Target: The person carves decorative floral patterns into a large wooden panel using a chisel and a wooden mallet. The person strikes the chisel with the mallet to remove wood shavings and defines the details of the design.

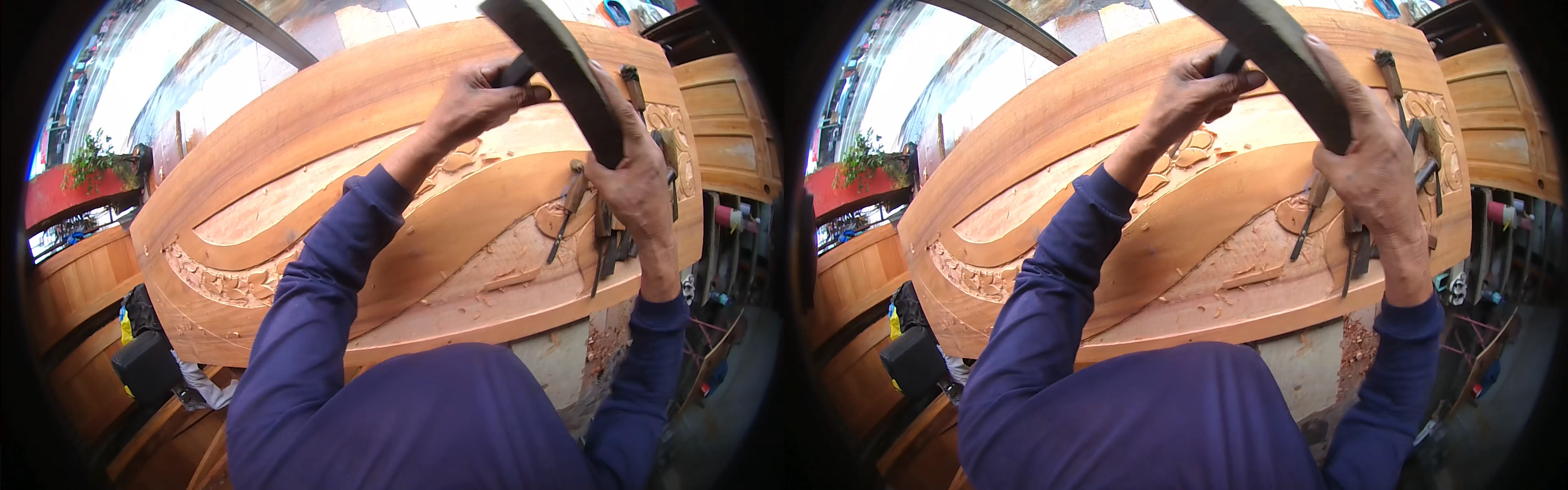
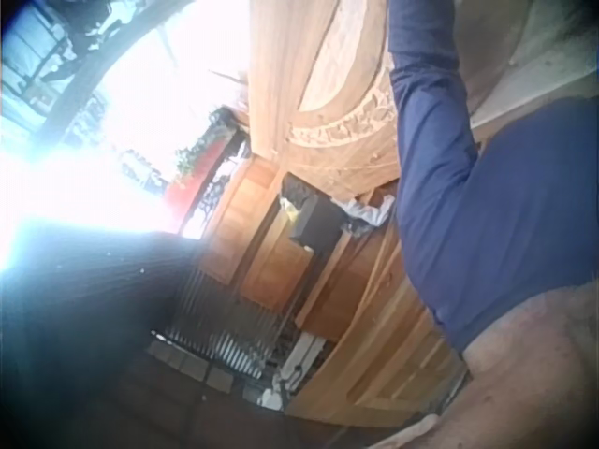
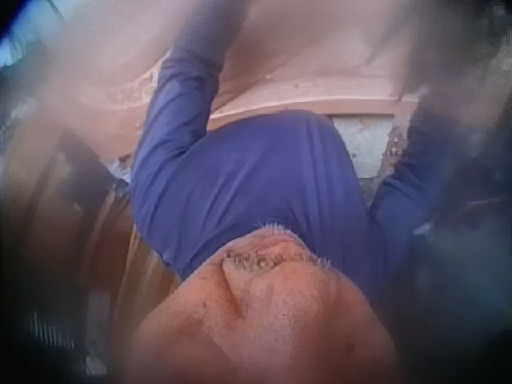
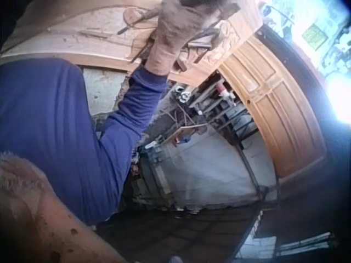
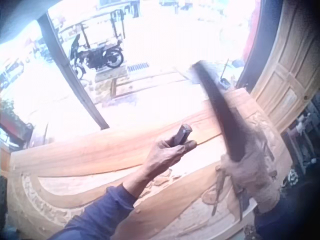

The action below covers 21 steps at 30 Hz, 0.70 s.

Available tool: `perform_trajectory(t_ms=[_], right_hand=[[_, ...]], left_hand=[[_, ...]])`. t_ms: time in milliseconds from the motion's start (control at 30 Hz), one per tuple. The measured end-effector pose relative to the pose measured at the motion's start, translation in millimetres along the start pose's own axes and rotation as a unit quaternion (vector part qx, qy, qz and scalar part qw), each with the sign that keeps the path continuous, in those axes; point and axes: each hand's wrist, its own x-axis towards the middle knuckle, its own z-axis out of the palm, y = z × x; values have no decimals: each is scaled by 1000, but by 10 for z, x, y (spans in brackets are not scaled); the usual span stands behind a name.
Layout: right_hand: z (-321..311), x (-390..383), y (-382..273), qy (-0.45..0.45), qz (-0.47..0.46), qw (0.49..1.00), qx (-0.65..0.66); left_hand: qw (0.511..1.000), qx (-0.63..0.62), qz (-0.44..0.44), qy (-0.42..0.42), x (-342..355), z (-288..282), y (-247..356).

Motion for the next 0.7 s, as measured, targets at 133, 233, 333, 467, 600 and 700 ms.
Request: perform_trajectory(t_ms=[133, 233, 333, 467, 600, 700], right_hand=[[-67, 16, -87, -72, -7, 997, -3], [-67, -19, -38, -53, -20, 998, 1], [-41, -75, -25, 22, -21, 999, 23], [-204, -256, 60, 85, 81, 991, 69], [-413, -262, 16, 102, 91, 989, 47], [-509, -194, -58, 129, 66, 989, 14]], left_hand=[[993, -58, -78, -68, 1, -103, 123], [993, -65, -74, -63, 230, -206, 102], [990, -74, -63, 99, 343, -454, -44], [997, -46, -27, 53, 179, -188, 16], [980, 3, 34, 196, 139, -248, 20], [969, -17, 79, 233, 76, -298, 52]])
